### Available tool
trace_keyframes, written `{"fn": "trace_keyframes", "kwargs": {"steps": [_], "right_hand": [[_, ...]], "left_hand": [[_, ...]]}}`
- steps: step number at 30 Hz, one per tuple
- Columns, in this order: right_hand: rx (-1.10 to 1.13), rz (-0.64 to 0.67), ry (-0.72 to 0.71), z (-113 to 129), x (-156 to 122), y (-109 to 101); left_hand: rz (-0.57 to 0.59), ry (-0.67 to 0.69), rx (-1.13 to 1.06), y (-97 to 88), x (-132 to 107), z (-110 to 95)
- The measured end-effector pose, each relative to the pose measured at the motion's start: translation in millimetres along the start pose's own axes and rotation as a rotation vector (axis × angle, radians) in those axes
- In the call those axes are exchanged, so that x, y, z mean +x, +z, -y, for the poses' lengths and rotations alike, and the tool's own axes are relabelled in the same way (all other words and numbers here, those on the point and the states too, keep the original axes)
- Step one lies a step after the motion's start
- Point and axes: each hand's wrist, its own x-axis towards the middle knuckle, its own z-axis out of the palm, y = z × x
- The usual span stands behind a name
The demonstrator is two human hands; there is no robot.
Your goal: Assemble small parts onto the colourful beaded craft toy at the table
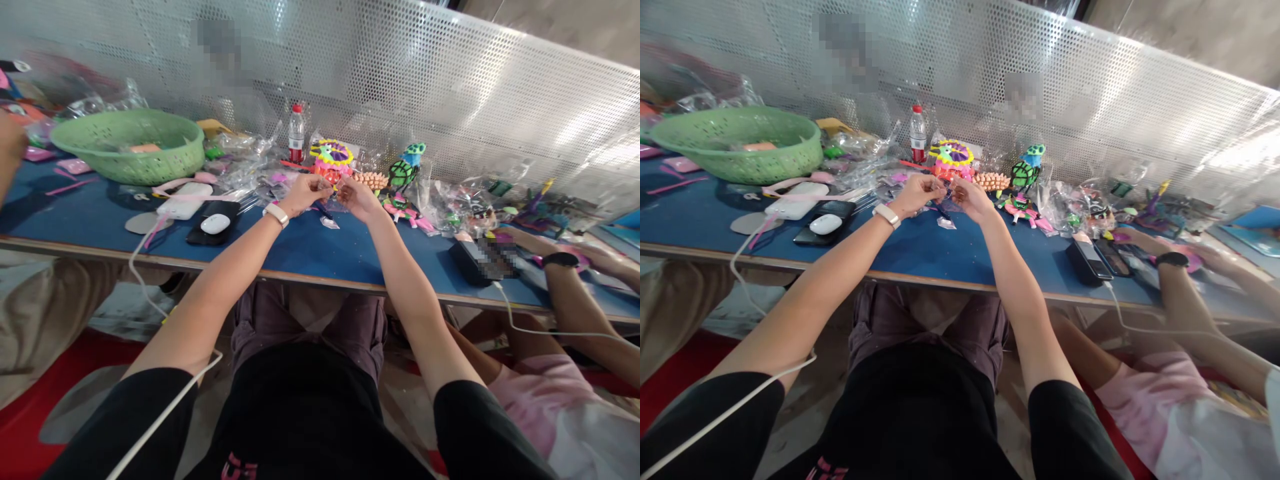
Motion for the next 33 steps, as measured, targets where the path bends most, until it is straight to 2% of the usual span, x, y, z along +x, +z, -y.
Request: {"fn": "trace_keyframes", "kwargs": {"steps": [7,14,21,24,29,33], "right_hand": [[-0.047,-0.114,-0.070,-5.6,5.4,0.1],[-0.064,-0.277,-0.195,-23.2,17.4,8.1],[-0.135,-0.439,-0.350,-26.1,4.4,21.5],[-0.065,-0.432,-0.337,-22.3,-1.4,28.7],[0.024,-0.321,-0.232,-17.5,-5.6,35.2],[0.024,-0.295,-0.265,-18.6,-6.2,34.6]], "left_hand": [[-0.021,0.035,0.084,-1.9,0.5,4.9],[-0.018,0.012,0.044,4.4,-2.0,0.2],[-0.020,0.040,0.027,10.7,-2.8,-2.7],[-0.062,0.037,-0.023,14.1,-2.6,-2.4],[-0.124,0.043,-0.052,16.7,-3.3,-1.4],[-0.130,0.078,-0.053,15.3,-4.1,-0.9]]}}
